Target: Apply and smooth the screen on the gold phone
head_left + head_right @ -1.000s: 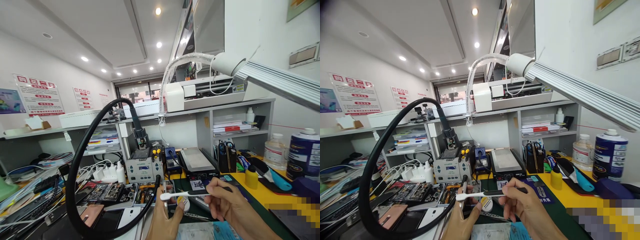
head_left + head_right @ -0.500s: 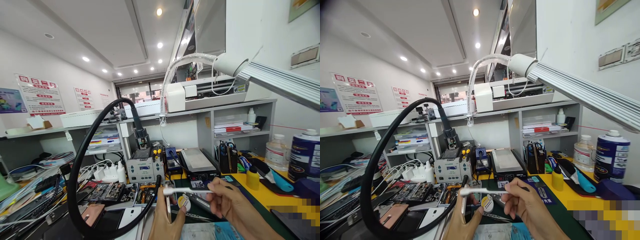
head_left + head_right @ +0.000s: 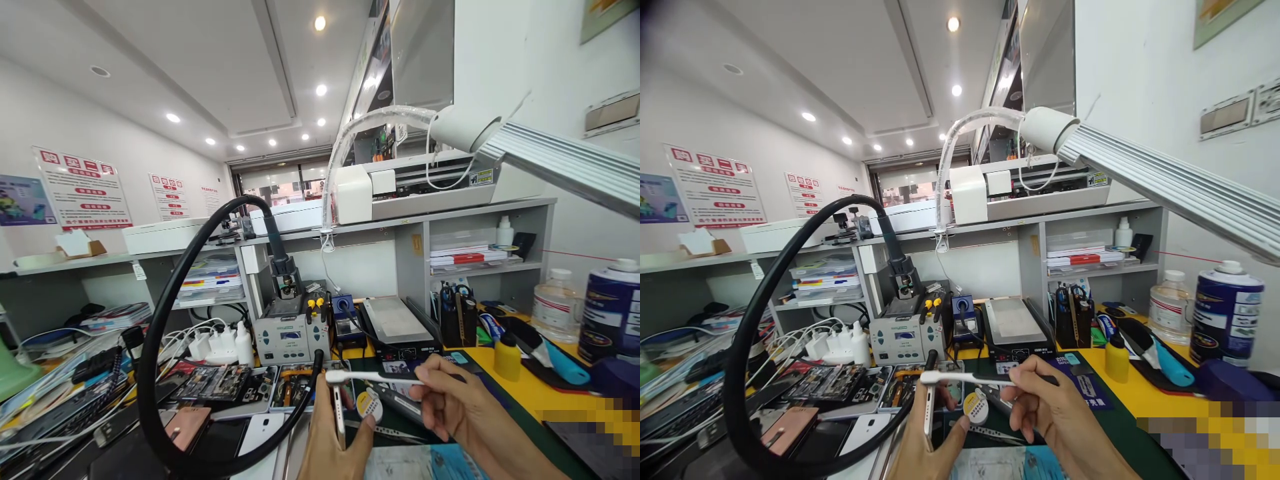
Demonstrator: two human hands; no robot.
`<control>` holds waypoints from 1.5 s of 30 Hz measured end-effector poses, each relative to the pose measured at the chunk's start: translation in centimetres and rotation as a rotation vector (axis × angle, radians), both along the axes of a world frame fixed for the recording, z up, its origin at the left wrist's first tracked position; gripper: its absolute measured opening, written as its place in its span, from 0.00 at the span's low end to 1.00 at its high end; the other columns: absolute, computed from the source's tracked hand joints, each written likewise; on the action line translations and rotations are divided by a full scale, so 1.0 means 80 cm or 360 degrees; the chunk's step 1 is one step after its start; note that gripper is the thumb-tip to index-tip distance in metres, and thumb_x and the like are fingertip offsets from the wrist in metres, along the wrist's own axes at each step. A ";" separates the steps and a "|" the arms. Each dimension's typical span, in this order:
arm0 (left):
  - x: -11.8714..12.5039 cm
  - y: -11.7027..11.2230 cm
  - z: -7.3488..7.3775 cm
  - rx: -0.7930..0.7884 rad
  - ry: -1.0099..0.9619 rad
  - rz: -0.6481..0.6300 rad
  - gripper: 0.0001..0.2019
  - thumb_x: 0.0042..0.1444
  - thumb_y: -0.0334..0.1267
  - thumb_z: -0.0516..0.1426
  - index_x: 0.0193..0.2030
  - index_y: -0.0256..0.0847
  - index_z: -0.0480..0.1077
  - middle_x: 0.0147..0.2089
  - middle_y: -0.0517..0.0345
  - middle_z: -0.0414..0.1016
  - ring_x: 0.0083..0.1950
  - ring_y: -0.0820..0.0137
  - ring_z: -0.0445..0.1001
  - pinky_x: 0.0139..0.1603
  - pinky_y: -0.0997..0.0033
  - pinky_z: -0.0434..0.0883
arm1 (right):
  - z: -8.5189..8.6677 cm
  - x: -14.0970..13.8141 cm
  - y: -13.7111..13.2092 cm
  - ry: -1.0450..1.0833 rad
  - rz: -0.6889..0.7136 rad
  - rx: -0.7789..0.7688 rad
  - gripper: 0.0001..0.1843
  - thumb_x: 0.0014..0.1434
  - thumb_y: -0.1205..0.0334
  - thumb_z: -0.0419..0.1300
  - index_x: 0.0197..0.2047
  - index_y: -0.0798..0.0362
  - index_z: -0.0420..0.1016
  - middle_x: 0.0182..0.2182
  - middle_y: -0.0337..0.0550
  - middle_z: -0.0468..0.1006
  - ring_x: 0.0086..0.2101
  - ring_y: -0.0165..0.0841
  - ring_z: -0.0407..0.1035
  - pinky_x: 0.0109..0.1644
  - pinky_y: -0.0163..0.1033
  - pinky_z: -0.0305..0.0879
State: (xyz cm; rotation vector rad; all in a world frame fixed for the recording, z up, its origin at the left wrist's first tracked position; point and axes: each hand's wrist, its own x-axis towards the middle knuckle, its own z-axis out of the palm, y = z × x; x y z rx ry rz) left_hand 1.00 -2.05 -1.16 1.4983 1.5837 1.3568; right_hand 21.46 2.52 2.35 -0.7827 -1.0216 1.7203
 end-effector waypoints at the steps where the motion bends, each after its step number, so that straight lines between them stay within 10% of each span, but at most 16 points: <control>1: 0.000 0.000 0.000 0.0013 -0.0022 -0.0005 0.26 0.53 0.50 0.59 0.55 0.42 0.58 0.42 0.52 0.69 0.48 0.56 0.69 0.53 0.60 0.63 | 0.000 0.000 0.000 -0.0007 0.0035 -0.0007 0.19 0.56 0.52 0.71 0.29 0.51 0.65 0.24 0.38 0.80 0.20 0.29 0.71 0.20 0.30 0.62; 45: -0.001 0.001 -0.014 0.0368 0.0104 0.0082 0.23 0.54 0.50 0.58 0.53 0.43 0.60 0.48 0.50 0.70 0.49 0.56 0.71 0.54 0.54 0.64 | 0.004 0.003 -0.002 -0.0060 -0.0037 0.0093 0.20 0.55 0.52 0.70 0.29 0.51 0.63 0.24 0.39 0.81 0.17 0.27 0.71 0.17 0.28 0.61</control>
